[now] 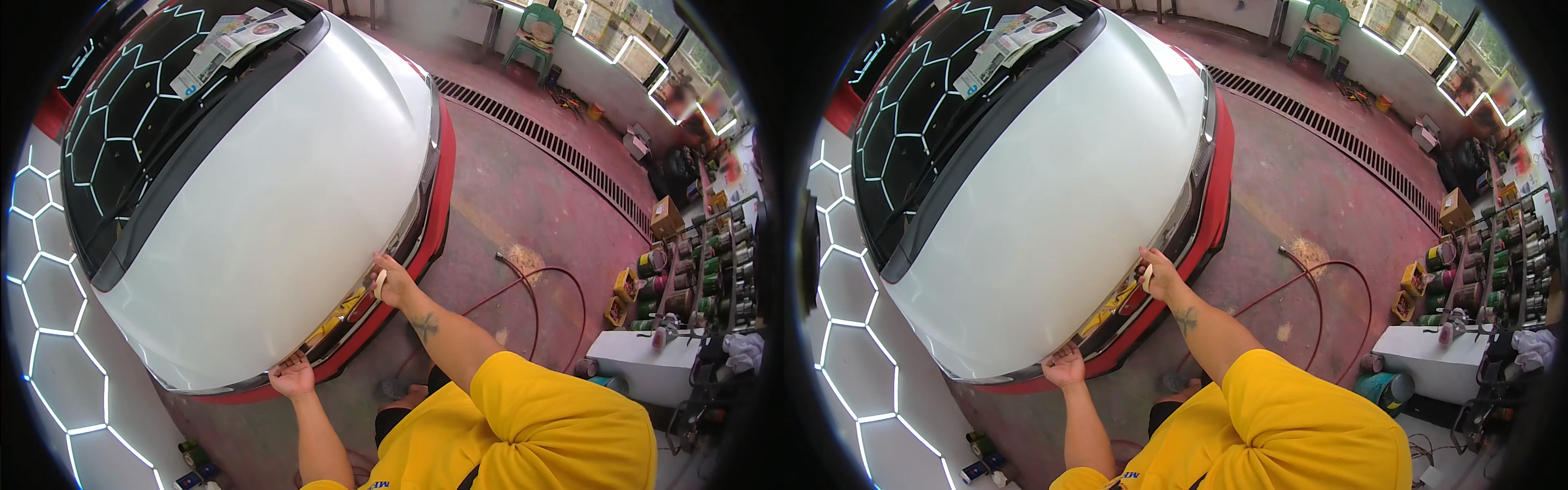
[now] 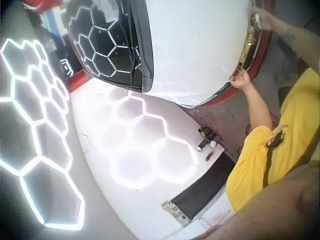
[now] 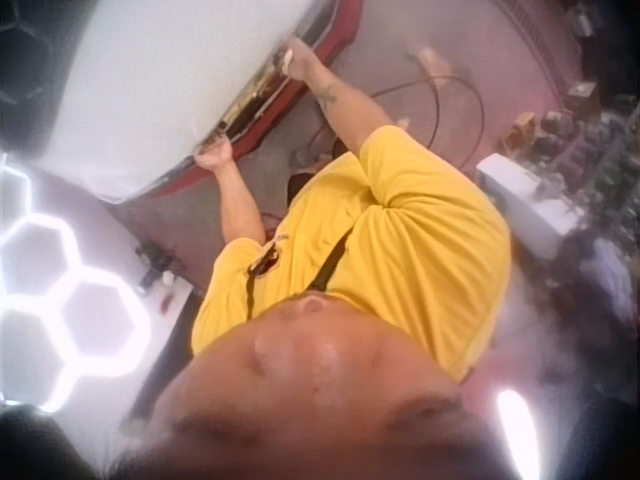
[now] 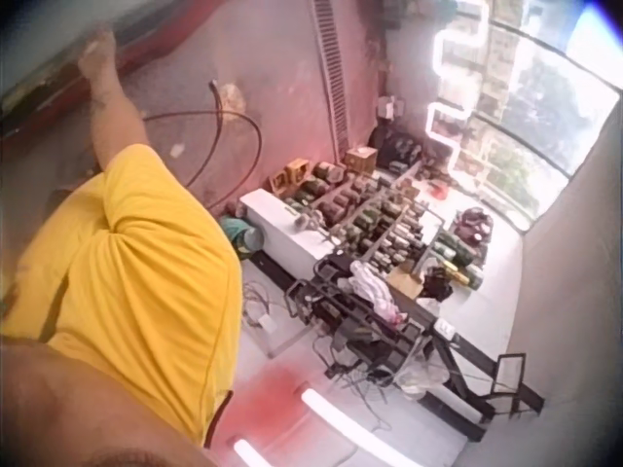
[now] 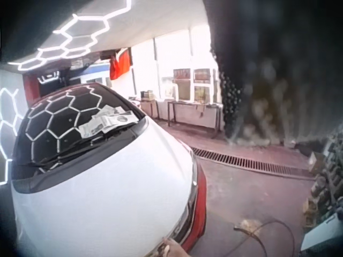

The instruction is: The person applies masking tape to the underside and edges of a red car hood, then closes the hood and continues applying tape to the front bumper and headlight areas. The task involves peeling tape from a roll, positioning it, and smoothing it down by hand.

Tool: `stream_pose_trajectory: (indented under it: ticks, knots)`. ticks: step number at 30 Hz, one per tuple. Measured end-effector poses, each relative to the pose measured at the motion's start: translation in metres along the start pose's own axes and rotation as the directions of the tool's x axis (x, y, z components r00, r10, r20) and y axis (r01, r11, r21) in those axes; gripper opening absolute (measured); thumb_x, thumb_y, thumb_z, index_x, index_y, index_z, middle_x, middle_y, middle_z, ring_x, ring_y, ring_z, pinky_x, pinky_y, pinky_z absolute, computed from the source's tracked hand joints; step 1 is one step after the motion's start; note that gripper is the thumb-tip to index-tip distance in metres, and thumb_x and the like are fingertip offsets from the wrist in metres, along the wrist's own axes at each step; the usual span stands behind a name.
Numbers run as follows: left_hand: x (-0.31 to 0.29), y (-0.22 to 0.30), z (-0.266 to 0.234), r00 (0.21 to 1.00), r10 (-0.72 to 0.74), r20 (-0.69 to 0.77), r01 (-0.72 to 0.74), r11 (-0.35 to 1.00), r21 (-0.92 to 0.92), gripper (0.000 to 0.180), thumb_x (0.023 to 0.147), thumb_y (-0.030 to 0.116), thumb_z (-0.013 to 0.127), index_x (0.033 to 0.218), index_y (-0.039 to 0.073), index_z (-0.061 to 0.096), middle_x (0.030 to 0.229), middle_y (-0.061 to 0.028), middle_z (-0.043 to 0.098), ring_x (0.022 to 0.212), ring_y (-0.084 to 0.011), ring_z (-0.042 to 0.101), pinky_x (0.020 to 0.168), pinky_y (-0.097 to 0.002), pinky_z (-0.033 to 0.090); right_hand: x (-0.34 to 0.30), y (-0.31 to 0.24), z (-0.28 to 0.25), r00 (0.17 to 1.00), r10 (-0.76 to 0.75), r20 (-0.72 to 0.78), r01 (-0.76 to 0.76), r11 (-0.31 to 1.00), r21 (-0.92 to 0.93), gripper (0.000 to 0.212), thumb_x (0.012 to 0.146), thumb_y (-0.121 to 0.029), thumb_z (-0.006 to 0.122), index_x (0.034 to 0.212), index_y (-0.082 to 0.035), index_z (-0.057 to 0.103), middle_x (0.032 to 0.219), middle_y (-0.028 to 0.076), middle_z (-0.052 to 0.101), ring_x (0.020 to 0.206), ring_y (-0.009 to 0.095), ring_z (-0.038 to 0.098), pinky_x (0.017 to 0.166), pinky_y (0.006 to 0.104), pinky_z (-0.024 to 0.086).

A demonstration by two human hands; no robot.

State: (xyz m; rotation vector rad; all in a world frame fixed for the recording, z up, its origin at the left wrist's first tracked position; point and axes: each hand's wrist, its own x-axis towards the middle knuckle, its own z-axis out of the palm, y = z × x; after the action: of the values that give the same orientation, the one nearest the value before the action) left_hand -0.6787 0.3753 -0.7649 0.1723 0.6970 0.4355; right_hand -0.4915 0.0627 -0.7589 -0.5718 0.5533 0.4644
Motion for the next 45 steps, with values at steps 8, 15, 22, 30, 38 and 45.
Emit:
stream_pose_trajectory:
  ticks: [8,15,22,30,38,45]
  knots:
    - [0.015,-0.004,-0.005,0.991,0.031,-0.133,-0.033,0.999,-0.011,0.045,0.087,0.03,0.053,0.119,0.001,0.064,0.122,-0.0157,0.066,0.119,-0.0325,0.062,0.109,-0.0515,0.049,0.021,-0.001,-0.013,0.995,0.101,0.021,-0.101,0.995,-0.011,0.027,0.102,-0.036,0.078,0.114,-0.02,0.061,0.091,-0.008,0.057,0.072,0.008,0.056,0.056,0.0277,0.046]
    - [0.001,-0.012,0.002,0.983,0.025,-0.182,-0.014,0.998,0.059,0.041,0.086,0.03,0.057,0.116,0.003,0.063,0.121,-0.0132,0.067,0.118,-0.035,0.065,0.112,-0.0544,0.049,0.004,-0.028,-0.054,0.974,0.215,-0.072,-0.226,0.932,-0.283,0.055,0.096,-0.043,0.083,0.138,-0.016,0.061,0.117,0.001,0.067,0.074,0.008,0.055,0.058,0.0289,0.047]
    - [-0.022,-0.024,-0.035,0.89,0.073,-0.45,-0.021,0.993,0.119,0.043,0.086,0.032,0.062,0.122,0.011,0.06,0.117,-0.0079,0.062,0.115,-0.0326,0.063,0.102,-0.0526,0.05,-0.062,-0.119,-0.229,0.962,-0.003,-0.274,-0.274,-0.029,-0.961,0.056,0.087,-0.042,0.088,0.127,-0.006,0.072,0.104,0.015,0.079,0.099,0.028,0.076,0.081,0.0413,0.06]
    - [-0.086,-0.05,-0.088,0.795,-0.022,-0.606,0.382,0.795,0.471,0.036,0.09,0.033,0.067,0.12,0.015,0.058,0.117,-0.0064,0.059,0.114,-0.0297,0.062,0.1,-0.0457,0.048,-0.127,-0.176,-0.441,0.936,-0.204,-0.287,-0.352,-0.592,-0.725,0.026,0.084,-0.024,0.077,0.106,-0.012,0.084,0.108,0.02,0.08,0.103,0.04,0.077,0.093,0.0461,0.061]
    - [-0.106,-0.09,-0.092,0.831,-0.017,-0.556,0.524,0.362,0.771,0.034,0.099,0.03,0.068,0.126,0.012,0.059,0.116,-0.0074,0.062,0.107,-0.0296,0.066,0.094,-0.0454,0.051,-0.174,-0.178,-0.373,0.843,-0.48,-0.243,-0.303,-0.052,-0.952,0.025,0.095,-0.024,0.073,0.113,-0.008,0.081,0.109,0.022,0.079,0.105,0.043,0.075,0.093,0.0519,0.058]
    - [-0.128,-0.162,-0.036,0.933,-0.103,-0.346,0.203,-0.643,0.738,0.014,0.096,0.013,0.073,0.106,0.004,0.071,0.089,-0.0069,0.074,0.075,-0.0167,0.068,0.07,-0.0345,0.056,-0.116,-0.289,-0.362,0.721,-0.54,-0.435,-0.407,0.179,-0.896,0.038,0.099,-0.031,0.072,0.132,-0.011,0.072,0.12,0.018,0.078,0.113,0.042,0.073,0.096,0.0505,0.057]
